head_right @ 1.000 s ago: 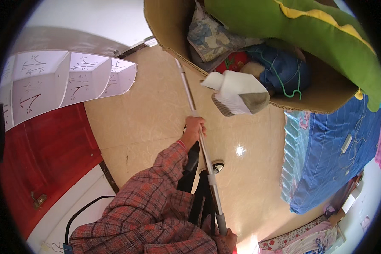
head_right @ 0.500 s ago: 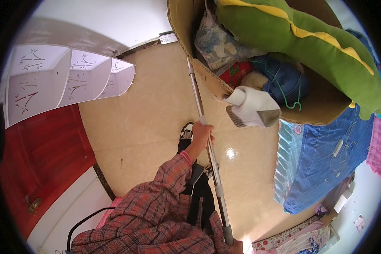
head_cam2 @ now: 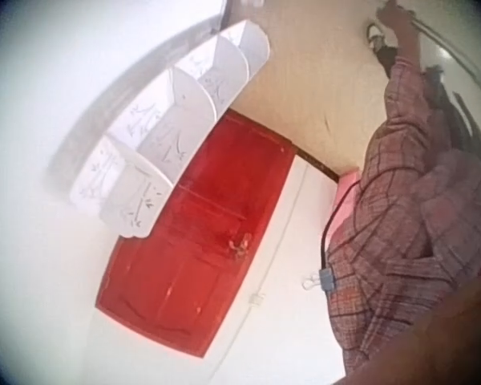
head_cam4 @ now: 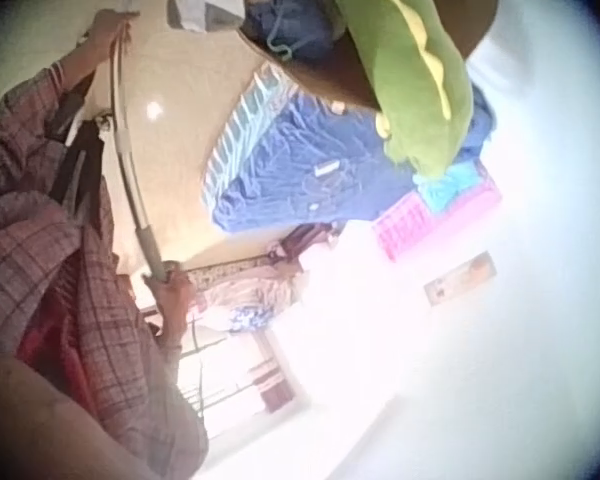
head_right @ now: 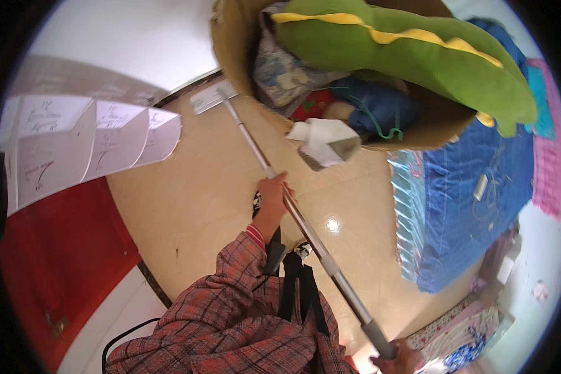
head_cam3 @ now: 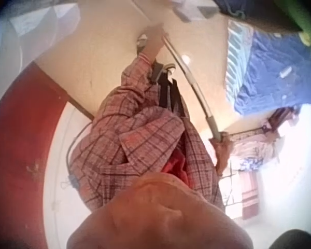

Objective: The recorder is mopping the floor with a flat mop and then washing the mop head in a bucket of water.

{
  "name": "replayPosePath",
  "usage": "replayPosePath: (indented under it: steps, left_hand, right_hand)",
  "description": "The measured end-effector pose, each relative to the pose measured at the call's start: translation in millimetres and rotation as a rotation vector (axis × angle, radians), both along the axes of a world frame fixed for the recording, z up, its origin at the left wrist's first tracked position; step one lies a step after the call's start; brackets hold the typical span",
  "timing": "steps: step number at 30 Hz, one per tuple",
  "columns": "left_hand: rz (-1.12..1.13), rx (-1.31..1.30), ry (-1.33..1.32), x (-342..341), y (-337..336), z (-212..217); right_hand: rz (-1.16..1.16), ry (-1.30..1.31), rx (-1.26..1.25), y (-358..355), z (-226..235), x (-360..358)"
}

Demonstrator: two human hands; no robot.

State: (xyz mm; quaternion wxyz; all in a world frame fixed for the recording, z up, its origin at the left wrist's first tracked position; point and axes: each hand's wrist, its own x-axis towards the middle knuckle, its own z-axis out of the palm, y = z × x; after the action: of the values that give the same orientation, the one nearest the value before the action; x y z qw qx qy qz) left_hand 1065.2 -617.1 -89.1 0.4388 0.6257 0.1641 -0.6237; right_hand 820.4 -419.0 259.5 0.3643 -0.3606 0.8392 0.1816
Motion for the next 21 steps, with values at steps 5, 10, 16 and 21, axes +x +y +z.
replayPosePath:
  steps: [5,10,16,21]
  left_hand:
    - [0.138,0.033,0.030,20.1,-51.3,4.8]
    - [0.327,-0.131,0.077,57.4,-79.1,9.3]
    - [0.361,-0.185,0.091,102.8,-125.0,34.9]
    - [0.549,-0.235,0.132,133.5,-160.2,51.3]
  right_hand:
    - [0.757,0.424,-0.509,-80.1,57.2,62.4]
    - [0.756,0.097,-0.635,-101.1,74.2,83.4]
    - [0.821,-0.317,-1.069,-147.5,91.4,113.8]
    - [1.132,-0.474,-1.456,-224.3,98.1,133.5]
